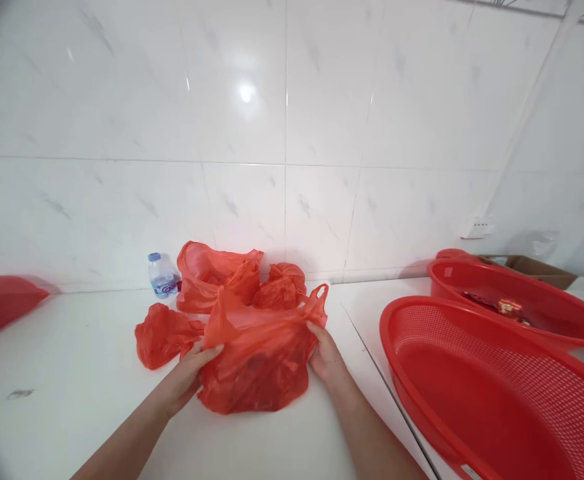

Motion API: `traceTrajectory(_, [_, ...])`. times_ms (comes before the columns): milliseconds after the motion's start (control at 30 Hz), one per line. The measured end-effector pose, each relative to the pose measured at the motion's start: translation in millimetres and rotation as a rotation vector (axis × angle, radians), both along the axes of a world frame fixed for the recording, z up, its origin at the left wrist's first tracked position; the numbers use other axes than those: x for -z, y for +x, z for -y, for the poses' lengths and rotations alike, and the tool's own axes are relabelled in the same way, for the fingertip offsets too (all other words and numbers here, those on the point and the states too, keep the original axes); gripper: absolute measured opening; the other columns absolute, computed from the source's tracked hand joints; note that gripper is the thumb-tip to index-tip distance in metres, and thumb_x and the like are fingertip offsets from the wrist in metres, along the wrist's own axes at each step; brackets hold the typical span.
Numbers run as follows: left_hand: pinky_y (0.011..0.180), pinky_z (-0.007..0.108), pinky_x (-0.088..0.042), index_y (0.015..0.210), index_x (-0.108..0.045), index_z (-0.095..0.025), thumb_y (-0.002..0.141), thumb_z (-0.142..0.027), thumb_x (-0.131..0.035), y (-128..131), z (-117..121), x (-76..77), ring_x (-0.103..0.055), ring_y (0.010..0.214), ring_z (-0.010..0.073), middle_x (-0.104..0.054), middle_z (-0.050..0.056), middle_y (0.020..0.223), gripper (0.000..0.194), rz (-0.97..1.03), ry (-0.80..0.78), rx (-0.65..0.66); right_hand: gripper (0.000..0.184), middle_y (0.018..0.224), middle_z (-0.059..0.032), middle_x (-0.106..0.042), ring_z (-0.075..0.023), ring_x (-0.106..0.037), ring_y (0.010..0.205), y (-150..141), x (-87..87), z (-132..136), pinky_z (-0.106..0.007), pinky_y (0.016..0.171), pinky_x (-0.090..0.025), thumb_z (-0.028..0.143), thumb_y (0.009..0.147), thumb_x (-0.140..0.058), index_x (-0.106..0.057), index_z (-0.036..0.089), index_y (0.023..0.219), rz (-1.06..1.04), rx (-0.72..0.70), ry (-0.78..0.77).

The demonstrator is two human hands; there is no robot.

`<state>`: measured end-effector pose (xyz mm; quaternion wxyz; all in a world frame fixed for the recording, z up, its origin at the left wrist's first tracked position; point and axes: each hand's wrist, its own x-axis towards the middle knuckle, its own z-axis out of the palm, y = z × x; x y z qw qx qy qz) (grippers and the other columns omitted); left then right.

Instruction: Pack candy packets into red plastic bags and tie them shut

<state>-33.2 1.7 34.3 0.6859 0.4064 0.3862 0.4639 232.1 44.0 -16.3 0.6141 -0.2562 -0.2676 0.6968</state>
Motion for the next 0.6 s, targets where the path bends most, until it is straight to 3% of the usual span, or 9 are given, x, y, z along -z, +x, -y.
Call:
traceTrajectory(133, [0.091,0.039,-0.050,0.119,-0.055,-0.020,0.070,-0.031,-0.075,9.4,-11.2,-5.6,-0.064,0.103,0.0271,-0.068,0.010,0.111,0.054,0.093,0.097,0.103,0.047,0.111,-0.0072,-0.066,-0.0227,-0.062,0.100,-2.2,-8.1,7.8,-0.039,0.089,-0.047,0.037,0.075,-0.069,-0.057,0.023,0.118,0.047,-0.124,0.156])
traceTrajectory(233, [0.089,0.039,-0.050,0.111,-0.059,-0.018,0.070,-0.025,-0.074,27.2,-21.4,1.5,-0.066,0.098,0.0265,-0.071,0.009,0.102,0.044,0.145,0.017,0.141,0.044,0.100,-0.0078,-0.069,-0.0212,-0.065,0.090,-0.6,-5.7,11.5,-0.036,0.083,-0.049,0.037,0.075,-0.069,-0.059,0.021,0.115,0.127,-0.205,0.086])
traceTrajectory(300, [0.086,0.038,-0.052,0.104,-0.061,-0.016,0.073,-0.026,-0.072,39.6,-28.1,8.9,-0.068,0.092,0.0252,-0.072,0.009,0.096,0.035,0.192,-0.075,0.075,0.035,0.089,-0.0072,-0.070,-0.0193,-0.066,0.080,2.4,-2.1,10.5,-0.033,0.077,-0.050,0.035,0.075,-0.069,-0.064,0.018,0.105,0.152,-0.241,0.014])
traceTrajectory(400, [0.080,0.036,-0.055,0.102,-0.060,-0.015,0.077,-0.031,-0.067,53.1,-37.1,19.2,-0.069,0.086,0.0236,-0.072,0.009,0.090,0.030,0.298,-0.190,-0.014,0.023,0.087,-0.0045,-0.070,-0.0176,-0.066,0.079,6.5,0.3,1.9,-0.032,0.077,-0.049,0.034,0.075,-0.069,-0.066,0.019,0.092,0.058,-0.138,-0.015])
traceTrajectory(533, [0.076,0.037,-0.056,0.104,-0.060,-0.014,0.081,-0.039,-0.060,61.3,-45.1,25.0,-0.069,0.084,0.0243,-0.072,0.010,0.086,0.034,0.401,-0.292,0.022,0.024,0.100,-0.0005,-0.067,-0.0162,-0.062,0.094,4.2,-2.0,-18.4,-0.030,0.086,-0.046,0.029,0.072,-0.071,-0.064,0.024,0.095,-0.092,0.041,0.086])
traceTrajectory(600, [0.076,0.038,-0.056,0.102,-0.062,-0.014,0.080,-0.042,-0.060,63.2,-46.8,25.0,-0.069,0.086,0.0257,-0.072,0.010,0.085,0.035,0.407,-0.292,0.015,0.025,0.084,0.0038,-0.066,-0.0125,-0.062,0.083,-1.2,-3.9,-26.4,-0.027,0.081,-0.047,0.023,0.068,-0.073,-0.063,0.026,0.091,-0.149,0.058,0.076])
